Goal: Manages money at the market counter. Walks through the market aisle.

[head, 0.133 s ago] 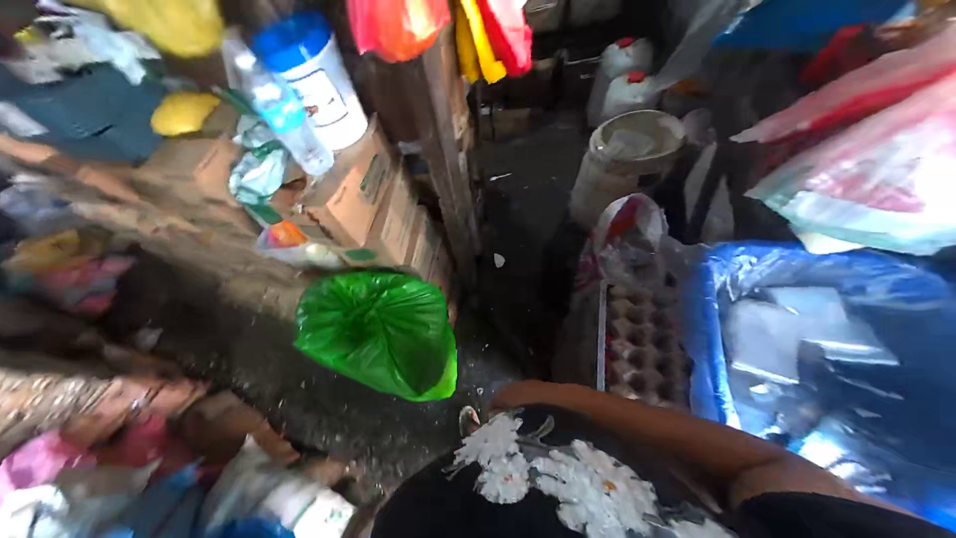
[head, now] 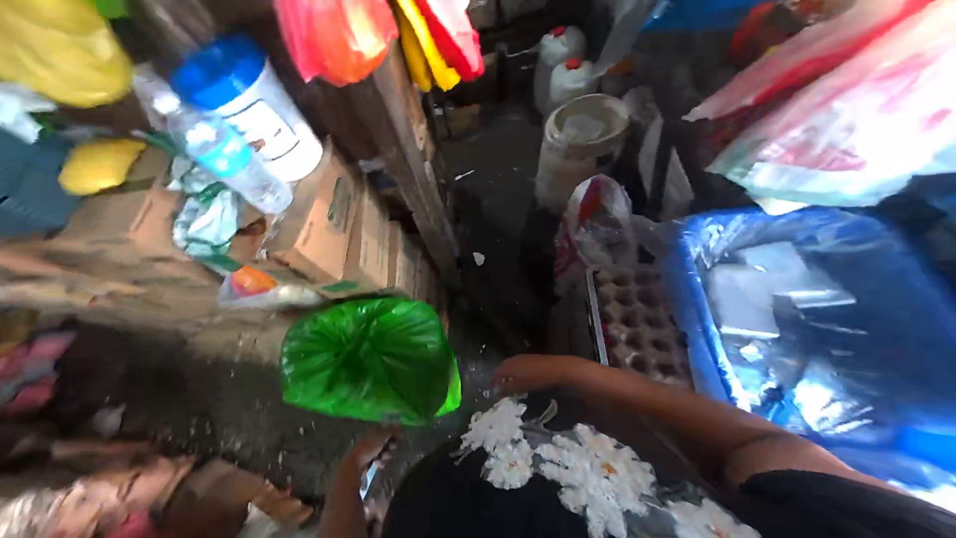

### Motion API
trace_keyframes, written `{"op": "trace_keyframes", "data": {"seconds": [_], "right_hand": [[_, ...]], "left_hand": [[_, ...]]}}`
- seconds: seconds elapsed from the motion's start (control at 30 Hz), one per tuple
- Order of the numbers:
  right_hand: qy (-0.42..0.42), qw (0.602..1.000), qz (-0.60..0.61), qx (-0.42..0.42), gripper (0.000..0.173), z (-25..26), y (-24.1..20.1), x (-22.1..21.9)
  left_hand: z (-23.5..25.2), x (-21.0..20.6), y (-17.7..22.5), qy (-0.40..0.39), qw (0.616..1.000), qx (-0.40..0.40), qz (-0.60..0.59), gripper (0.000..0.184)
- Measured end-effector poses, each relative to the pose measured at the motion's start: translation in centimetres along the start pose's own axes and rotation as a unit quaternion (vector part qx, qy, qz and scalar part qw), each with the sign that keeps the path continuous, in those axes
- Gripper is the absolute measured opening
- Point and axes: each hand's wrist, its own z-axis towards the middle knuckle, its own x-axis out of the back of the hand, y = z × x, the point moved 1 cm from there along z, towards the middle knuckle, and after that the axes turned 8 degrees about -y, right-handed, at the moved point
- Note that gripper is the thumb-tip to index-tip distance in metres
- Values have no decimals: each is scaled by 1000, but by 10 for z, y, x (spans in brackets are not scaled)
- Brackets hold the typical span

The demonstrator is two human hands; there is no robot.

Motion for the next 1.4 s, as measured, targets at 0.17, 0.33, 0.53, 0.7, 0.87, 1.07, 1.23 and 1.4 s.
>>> {"op": "trace_keyframes", "data": {"seconds": [0.17, 0.33, 0.53, 0.7, 0.87, 1.07, 1.23, 1.4], "right_hand": [[238, 943, 82, -219, 48, -30, 96, 90], [345, 878, 255, -210, 46, -39, 170, 149], [192, 925, 276, -178, 52, -8, 231, 216], [311, 844, 372, -228, 48, -98, 277, 321], [410, 764, 431, -250, 47, -123, 303, 390], [399, 837, 353, -123, 44, -69, 341, 469], [261, 868, 351, -235, 42, -65, 367, 606], [435, 777, 401, -216, 41, -36, 437, 727]], "left_hand": [[14, 0, 232, -135, 969, -165, 128, 59], [98, -42, 409, -132, 953, -146, 231, 44], [200, -74, 619, -26, 832, -70, 549, 47], [253, -65, 717, -3, 790, -34, 613, 64], [311, -45, 748, 7, 860, -37, 509, 91], [373, 16, 805, -33, 838, 30, 544, 59], [460, 65, 940, -26, 844, 14, 536, 49], [520, 100, 1144, -2, 796, -26, 605, 60]]}}
